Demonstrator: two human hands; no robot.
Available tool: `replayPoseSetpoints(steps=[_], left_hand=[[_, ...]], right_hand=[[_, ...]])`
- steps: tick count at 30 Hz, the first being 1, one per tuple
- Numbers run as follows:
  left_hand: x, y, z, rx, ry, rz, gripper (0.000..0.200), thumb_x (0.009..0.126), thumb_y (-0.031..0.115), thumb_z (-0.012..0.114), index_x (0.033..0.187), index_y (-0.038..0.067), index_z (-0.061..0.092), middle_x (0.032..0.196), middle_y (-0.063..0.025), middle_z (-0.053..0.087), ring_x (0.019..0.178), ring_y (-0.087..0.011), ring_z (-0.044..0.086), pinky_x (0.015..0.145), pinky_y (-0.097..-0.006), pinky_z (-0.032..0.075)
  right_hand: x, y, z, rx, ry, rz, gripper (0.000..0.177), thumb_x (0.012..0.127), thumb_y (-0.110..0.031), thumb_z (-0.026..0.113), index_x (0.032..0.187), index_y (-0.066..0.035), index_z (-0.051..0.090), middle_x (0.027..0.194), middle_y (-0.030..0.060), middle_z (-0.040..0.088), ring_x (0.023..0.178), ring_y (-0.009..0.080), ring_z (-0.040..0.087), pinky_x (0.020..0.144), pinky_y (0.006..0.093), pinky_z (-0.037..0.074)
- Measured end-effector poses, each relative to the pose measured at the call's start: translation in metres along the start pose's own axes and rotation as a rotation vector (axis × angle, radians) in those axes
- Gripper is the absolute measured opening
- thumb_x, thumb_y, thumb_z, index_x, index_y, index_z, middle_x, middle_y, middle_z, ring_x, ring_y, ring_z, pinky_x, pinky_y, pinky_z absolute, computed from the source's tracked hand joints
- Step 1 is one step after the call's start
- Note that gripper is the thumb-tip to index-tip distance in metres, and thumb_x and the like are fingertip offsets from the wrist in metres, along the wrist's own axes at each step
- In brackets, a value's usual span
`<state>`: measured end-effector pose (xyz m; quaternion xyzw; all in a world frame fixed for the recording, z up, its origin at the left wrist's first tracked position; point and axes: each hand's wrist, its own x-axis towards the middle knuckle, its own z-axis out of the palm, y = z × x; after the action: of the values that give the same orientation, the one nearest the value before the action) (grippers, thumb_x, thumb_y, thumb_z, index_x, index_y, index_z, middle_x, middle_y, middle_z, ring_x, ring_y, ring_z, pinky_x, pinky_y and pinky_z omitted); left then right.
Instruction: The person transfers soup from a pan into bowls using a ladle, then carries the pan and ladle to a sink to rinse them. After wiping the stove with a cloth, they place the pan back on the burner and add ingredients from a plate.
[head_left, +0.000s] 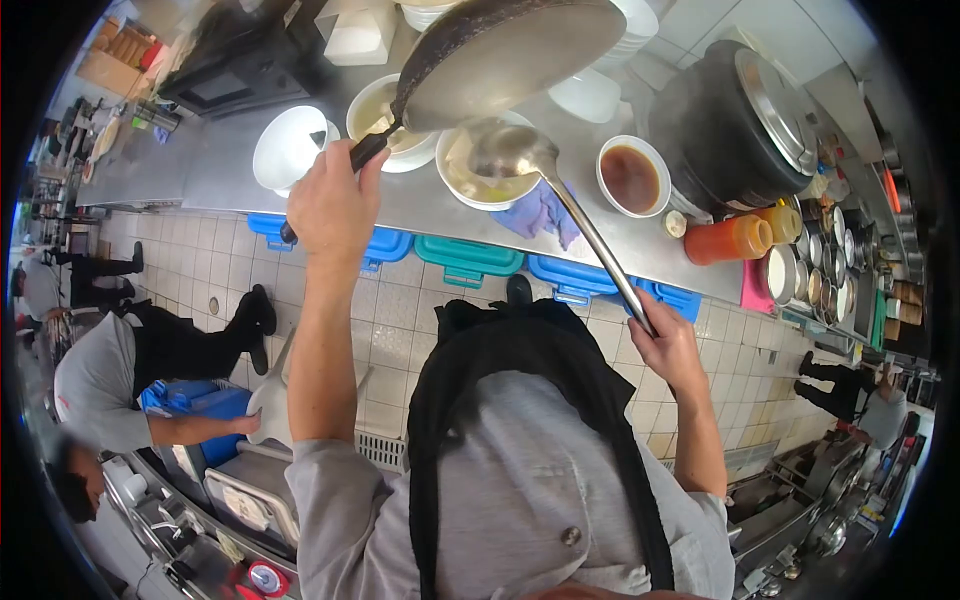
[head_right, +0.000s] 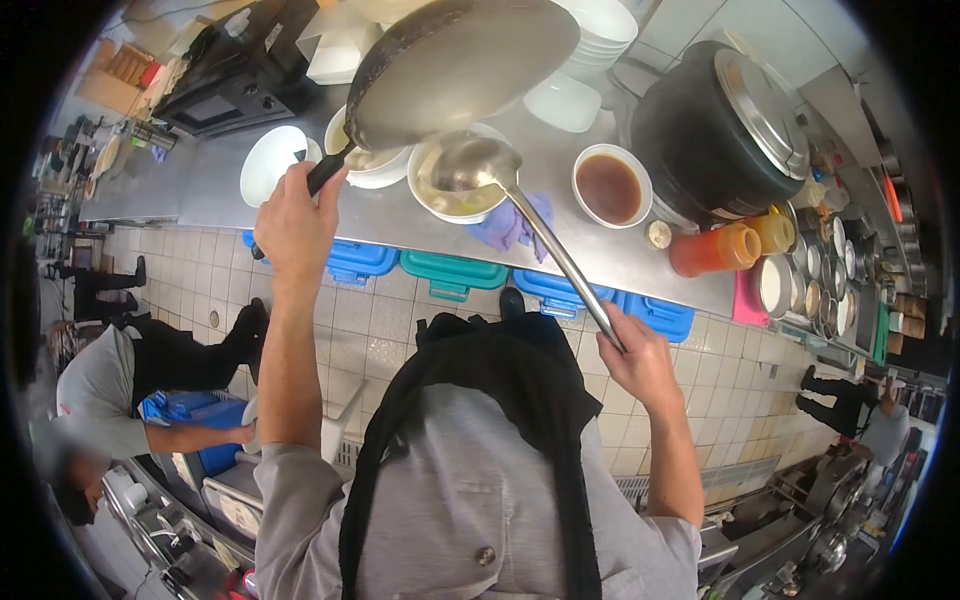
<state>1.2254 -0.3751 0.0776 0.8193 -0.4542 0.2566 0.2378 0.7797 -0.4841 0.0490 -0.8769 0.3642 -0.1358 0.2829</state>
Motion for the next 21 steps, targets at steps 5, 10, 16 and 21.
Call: replayPoseSetpoints(steps=[5, 10, 16, 21], left_hand=[[0.006, -0.005, -0.018, 0.069, -0.033, -0.137, 0.035, 0.089, 0.045, 0.076, 0.099, 0.013, 0.066, 0.084, -0.0064, 0.072, 0.07, -0.0337, 0.07, 0.062, -0.0445, 0.052], [0.006, -0.029, -0.055, 0.091, -0.106, -0.383, 0.038, 0.092, 0.051, 0.071, 0.103, 0.014, 0.068, 0.09, -0.0072, 0.074, 0.078, -0.0339, 0.072, 0.069, -0.0459, 0.054], [-0.027, -0.083, -0.1, 0.102, -0.023, -0.592, 0.045, 0.091, 0.053, 0.073, 0.104, 0.01, 0.072, 0.081, -0.0104, 0.074, 0.076, -0.0334, 0.07, 0.071, -0.0427, 0.052], [-0.086, -0.118, -0.136, 0.058, 0.042, -0.749, 0.049, 0.093, 0.051, 0.073, 0.097, 0.001, 0.07, 0.072, -0.0087, 0.067, 0.065, -0.0193, 0.062, 0.066, -0.0335, 0.049]], right_hand=[[0.001, -0.01, 0.006, 0.154, 0.042, 0.098, 0.046, 0.087, -0.007, 0.074, 0.131, 0.0, 0.065, 0.08, 0.0157, 0.064, 0.065, 0.0263, 0.061, 0.063, 0.0354, 0.05], [0.013, -0.002, 0.022, 0.193, 0.027, 0.109, 0.046, 0.086, -0.007, 0.074, 0.13, 0.001, 0.065, 0.083, 0.017, 0.066, 0.068, 0.0272, 0.062, 0.066, 0.0367, 0.051], [0.004, 0.003, 0.019, 0.02, -0.028, 0.028, 0.047, 0.086, -0.007, 0.074, 0.131, 0.0, 0.065, 0.084, 0.0167, 0.066, 0.067, 0.0261, 0.062, 0.066, 0.0353, 0.052], [0.016, -0.029, 0.023, 0.174, 0.017, 0.075, 0.044, 0.089, -0.009, 0.073, 0.131, -0.001, 0.065, 0.08, 0.0137, 0.064, 0.067, 0.0197, 0.06, 0.066, 0.0336, 0.05]])
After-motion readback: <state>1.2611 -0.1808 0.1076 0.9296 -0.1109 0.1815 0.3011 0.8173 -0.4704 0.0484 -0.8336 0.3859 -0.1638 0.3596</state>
